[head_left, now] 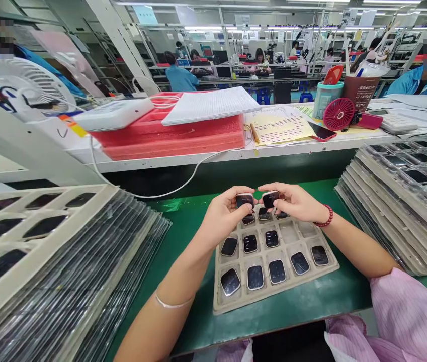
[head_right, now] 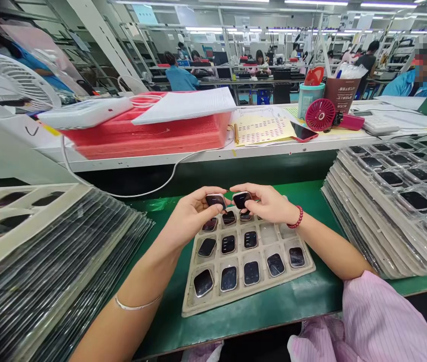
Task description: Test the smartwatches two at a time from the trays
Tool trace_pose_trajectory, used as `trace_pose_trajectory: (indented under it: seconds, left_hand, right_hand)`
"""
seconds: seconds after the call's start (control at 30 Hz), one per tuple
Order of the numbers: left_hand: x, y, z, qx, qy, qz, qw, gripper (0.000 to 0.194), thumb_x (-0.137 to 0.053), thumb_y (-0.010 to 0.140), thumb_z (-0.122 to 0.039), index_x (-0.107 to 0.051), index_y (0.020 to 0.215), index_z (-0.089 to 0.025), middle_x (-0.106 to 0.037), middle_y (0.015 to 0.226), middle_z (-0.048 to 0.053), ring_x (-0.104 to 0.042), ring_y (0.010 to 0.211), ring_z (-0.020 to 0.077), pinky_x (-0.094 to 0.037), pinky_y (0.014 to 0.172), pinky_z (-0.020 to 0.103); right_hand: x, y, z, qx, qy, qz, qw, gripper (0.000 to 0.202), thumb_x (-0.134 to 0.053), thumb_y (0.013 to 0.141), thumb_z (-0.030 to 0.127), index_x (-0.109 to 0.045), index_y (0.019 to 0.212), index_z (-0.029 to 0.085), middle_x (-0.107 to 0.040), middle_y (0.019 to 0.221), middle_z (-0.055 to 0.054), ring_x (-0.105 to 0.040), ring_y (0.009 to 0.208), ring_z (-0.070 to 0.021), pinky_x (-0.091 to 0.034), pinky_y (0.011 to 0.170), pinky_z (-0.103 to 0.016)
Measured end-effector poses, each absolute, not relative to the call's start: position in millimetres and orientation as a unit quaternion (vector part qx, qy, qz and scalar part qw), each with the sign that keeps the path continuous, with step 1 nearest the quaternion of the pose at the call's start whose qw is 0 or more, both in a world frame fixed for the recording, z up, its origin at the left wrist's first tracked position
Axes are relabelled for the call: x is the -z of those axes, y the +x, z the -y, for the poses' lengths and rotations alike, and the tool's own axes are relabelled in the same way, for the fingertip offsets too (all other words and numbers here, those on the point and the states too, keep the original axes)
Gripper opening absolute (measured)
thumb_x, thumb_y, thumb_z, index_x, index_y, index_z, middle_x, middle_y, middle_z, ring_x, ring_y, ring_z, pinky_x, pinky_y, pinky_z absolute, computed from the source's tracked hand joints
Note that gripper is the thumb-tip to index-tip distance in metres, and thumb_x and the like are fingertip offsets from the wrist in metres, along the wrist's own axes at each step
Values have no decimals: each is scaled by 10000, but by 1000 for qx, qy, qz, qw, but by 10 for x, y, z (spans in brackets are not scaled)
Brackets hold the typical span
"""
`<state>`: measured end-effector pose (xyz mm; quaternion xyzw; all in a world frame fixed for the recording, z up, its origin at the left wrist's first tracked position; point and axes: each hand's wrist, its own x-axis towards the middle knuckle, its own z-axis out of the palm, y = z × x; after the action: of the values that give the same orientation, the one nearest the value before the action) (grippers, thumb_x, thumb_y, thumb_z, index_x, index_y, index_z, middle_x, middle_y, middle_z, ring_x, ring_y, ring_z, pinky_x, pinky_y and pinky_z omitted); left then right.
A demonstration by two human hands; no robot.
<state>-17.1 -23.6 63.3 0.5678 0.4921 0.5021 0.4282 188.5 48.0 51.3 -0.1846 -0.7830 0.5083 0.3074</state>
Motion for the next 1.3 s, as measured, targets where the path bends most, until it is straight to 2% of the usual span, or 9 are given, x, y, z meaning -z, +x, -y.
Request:
trace_pose_trajectory:
  seconds: [0.37,0.57,0.67,0.8,0.93,1.03,1.1,1.2,1.3]
  left_hand:
    - [-588,-193,201,-500,560,-491,442,581,-735,696,-166,-568,1253,-180,-713,1002,61,-675,1002,205,-518,870,307]
    - [-640,-233,186,-520,477,-414,576,723,-843,646,-194,-532,1298,-203,-710,971,42,-666,725,116,-499,614,190]
    - [-694,-275,169,-536,409,-386,629,539,-791,732,-409,-629,1191,-177,-728,989,91,-645,641,119,-446,488,185]
    - [-720,-357,153,-541,348,-371,670,533,-531,883,-614,-705,1075,-149,-738,954,128,-589,560,116,-416,429,203]
    - [-706,-403,147,-563,328,-353,671,534,-537,882,-616,-715,1065,-147,-721,817,94,-501,482,87,-358,378,180]
    - [-698,-384,130,-575,325,-346,667,470,-659,818,-558,-722,1043,-151,-730,846,92,-527,510,81,-390,391,164]
    - [-683,-351,109,-570,335,-362,657,388,-782,738,-377,-715,1058,-168,-747,952,93,-593,580,86,-446,448,154]
    - [-645,-299,73,-543,359,-405,642,503,-814,675,-152,-671,1157,-186,-750,1034,84,-675,683,105,-498,530,152]
    - [-614,-281,55,-534,363,-421,637,569,-774,742,-165,-604,1285,-194,-753,1044,85,-726,767,138,-530,561,163]
  right_hand:
    - [-492,1876,-509,-524,-203,759,329,623,-669,776,117,-490,1367,200,-633,1111,-76,-626,991,-173,-588,719,-259]
    - [-424,1827,-568,-732,-167,579,319,670,-798,732,172,-494,1328,215,-641,1020,-23,-644,675,-81,-593,585,-194]
    - [-455,1829,-574,-816,-151,485,273,427,-620,923,411,-545,1262,163,-707,1013,-75,-653,588,-92,-568,508,-195]
    - [-475,1832,-598,-890,-145,370,222,707,-107,1024,597,-582,1184,99,-741,873,-127,-640,517,-131,-534,450,-229]
    - [-455,1838,-627,-902,-148,334,230,770,-83,1003,639,-591,1175,87,-743,826,-129,-642,512,-141,-542,472,-242]
    - [-447,1849,-622,-891,-135,360,240,576,-265,1022,570,-596,1147,117,-754,913,-124,-665,539,-131,-553,475,-227]
    - [-441,1848,-605,-869,-131,398,262,299,-544,966,375,-579,1163,153,-751,1018,-104,-697,611,-118,-571,509,-198]
    - [-436,1831,-582,-830,-162,449,288,481,-710,809,108,-536,1250,188,-716,1166,-97,-742,777,-138,-615,602,-201]
    - [-453,1828,-586,-818,-191,464,282,524,-666,865,144,-500,1357,210,-659,1293,-116,-755,883,-181,-641,640,-250]
